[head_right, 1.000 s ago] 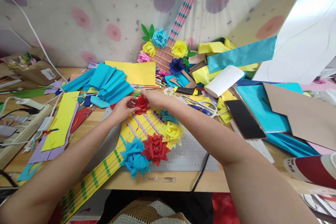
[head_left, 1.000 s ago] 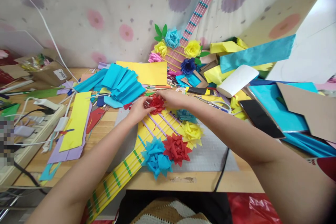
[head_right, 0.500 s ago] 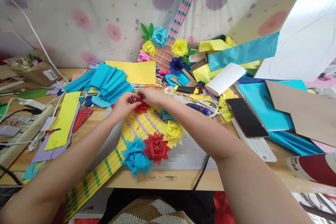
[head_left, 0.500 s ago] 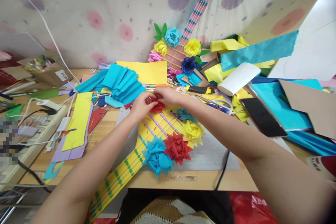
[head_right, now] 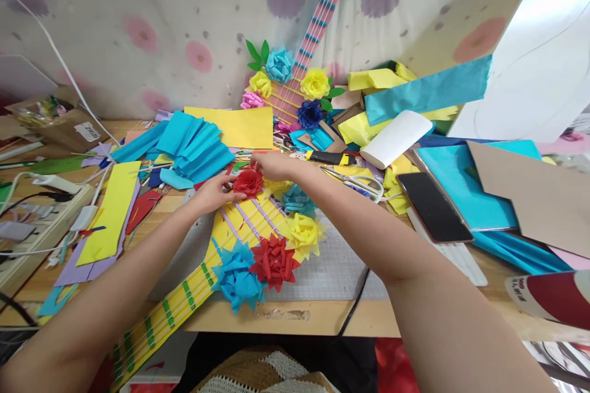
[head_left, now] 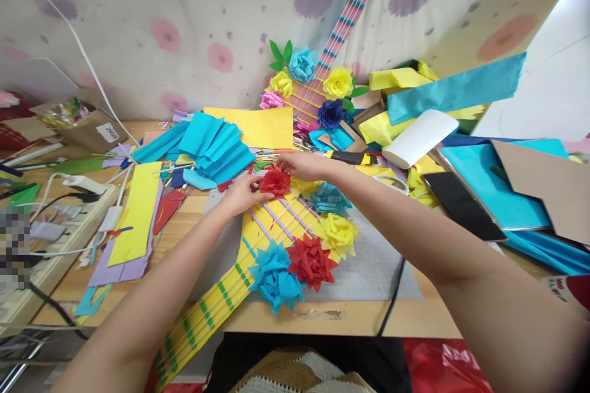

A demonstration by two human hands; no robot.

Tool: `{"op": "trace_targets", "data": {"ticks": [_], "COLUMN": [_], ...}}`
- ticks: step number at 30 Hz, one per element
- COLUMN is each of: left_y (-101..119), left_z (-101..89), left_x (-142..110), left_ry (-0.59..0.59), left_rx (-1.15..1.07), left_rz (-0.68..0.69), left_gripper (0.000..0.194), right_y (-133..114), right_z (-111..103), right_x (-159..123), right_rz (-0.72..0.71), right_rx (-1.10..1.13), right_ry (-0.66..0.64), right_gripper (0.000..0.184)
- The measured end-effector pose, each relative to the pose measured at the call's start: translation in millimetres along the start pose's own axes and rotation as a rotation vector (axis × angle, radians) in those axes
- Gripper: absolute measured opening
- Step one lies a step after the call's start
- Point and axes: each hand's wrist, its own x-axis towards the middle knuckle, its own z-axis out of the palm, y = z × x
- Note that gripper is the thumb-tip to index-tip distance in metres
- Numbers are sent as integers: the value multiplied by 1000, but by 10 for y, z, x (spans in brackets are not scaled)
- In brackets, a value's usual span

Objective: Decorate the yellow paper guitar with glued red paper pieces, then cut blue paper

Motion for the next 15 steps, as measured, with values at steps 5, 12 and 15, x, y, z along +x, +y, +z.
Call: {"op": "trace_targets", "data": {"ticks": [5, 12, 15], "left_y": [51, 170, 156], "left_z": [-11, 139, 152], "left_x": [-11, -13, -41], "left_ry": [399, 264, 206], "left_rx": [-107, -104, -94], "left_rz": [36, 71, 35], "left_gripper": [29, 18, 23], "right_y": [-120, -144, -123], "right_z": [59, 190, 178], "right_x": [-87, -58, -70], "right_rz": [-129, -83, -86], "right_rx": [86, 112, 64], "right_ry": [257, 162, 116], "right_gripper": [19, 17, 22]}}
